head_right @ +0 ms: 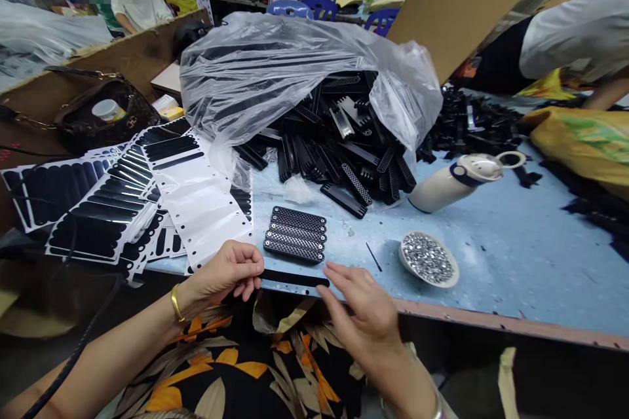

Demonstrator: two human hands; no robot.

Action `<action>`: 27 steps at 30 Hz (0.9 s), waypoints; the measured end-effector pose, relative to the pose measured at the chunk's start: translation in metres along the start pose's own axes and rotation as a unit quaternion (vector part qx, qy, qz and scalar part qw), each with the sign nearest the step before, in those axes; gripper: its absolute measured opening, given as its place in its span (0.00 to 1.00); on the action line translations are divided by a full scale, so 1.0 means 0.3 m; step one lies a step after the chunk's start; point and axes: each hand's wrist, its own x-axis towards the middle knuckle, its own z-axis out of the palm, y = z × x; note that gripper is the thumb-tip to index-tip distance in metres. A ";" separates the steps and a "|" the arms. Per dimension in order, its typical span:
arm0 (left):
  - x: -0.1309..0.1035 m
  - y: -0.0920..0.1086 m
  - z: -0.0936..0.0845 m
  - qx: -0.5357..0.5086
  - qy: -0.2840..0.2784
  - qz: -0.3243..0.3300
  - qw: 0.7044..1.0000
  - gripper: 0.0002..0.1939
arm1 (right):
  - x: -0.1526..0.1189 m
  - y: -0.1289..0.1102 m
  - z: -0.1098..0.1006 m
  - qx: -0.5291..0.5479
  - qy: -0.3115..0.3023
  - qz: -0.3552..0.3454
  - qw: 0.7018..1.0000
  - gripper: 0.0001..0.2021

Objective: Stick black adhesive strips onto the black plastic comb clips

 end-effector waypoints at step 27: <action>0.112 -0.055 -0.070 0.342 0.176 0.197 0.902 0.08 | 0.037 0.172 0.106 0.045 -0.048 0.030 0.997 0.04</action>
